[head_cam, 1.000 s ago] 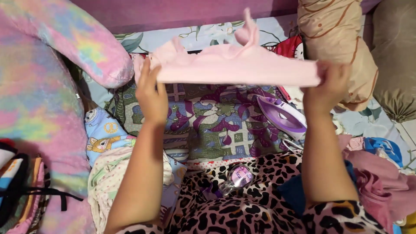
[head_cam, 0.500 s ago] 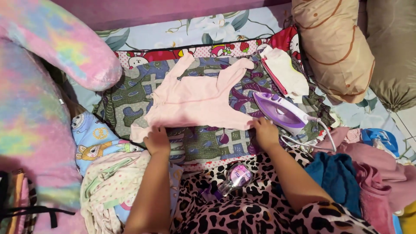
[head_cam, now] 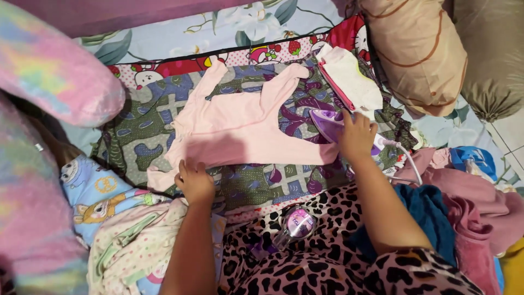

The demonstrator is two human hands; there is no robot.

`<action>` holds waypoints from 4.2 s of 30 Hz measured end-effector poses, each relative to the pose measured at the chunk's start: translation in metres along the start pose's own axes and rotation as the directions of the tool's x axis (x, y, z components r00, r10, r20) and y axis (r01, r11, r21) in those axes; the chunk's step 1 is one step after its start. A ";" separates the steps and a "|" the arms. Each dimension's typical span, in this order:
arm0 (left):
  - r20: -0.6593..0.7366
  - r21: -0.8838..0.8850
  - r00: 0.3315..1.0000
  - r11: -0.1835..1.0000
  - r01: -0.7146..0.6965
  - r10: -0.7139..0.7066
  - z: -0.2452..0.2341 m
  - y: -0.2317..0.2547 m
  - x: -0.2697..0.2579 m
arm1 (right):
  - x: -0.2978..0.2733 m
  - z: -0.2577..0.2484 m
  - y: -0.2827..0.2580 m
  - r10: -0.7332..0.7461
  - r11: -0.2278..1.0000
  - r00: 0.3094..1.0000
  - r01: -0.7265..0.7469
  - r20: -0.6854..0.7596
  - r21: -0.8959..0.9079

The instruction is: The person irons several small pieces of clothing on a bed. They smooth and press a white top, a yellow and white baby onesie, and a pink long-sleeved shirt using a purple iron, folding each item after ironing.

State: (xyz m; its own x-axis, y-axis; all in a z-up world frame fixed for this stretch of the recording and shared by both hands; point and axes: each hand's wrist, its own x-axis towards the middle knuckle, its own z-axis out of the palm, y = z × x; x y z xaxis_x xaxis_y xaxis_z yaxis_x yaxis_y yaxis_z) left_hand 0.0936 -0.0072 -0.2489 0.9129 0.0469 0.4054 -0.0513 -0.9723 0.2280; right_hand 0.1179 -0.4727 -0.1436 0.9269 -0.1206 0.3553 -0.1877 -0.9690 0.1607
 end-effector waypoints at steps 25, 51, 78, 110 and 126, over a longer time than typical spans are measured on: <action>0.343 -0.237 0.867 0.860 0.452 -0.361 0.154 -0.049 0.248 | 0.184 0.182 -0.098 0.384 0.256 0.845 -0.485 0.373 0.836; -0.043 -0.048 0.995 0.995 -0.091 0.089 0.079 0.083 0.026 | 0.004 0.065 -0.077 -0.057 0.976 0.977 0.011 0.207 0.219; 0.475 -0.189 0.880 0.973 0.131 -0.026 -0.062 0.061 -0.091 | -0.145 -0.040 -0.104 -0.796 0.408 0.588 0.343 0.145 0.846; 0.586 0.538 0.803 0.791 -0.291 -0.103 -0.108 -0.035 0.026 | -0.113 -0.198 -0.053 0.368 0.264 0.732 -0.674 0.573 0.690; 0.594 0.162 0.789 0.984 0.075 -0.158 -0.054 -0.035 -0.047 | -0.107 -0.215 -0.080 0.297 0.013 0.841 -0.476 0.451 0.879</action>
State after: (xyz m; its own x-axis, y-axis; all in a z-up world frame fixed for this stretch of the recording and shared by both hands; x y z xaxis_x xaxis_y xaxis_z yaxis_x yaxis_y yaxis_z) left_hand 0.0305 0.0367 -0.2283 0.9689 0.0547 -0.2414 0.0835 -0.9903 0.1110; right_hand -0.0365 -0.3359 0.0038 0.8707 -0.4869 -0.0688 -0.1579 -0.1444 -0.9768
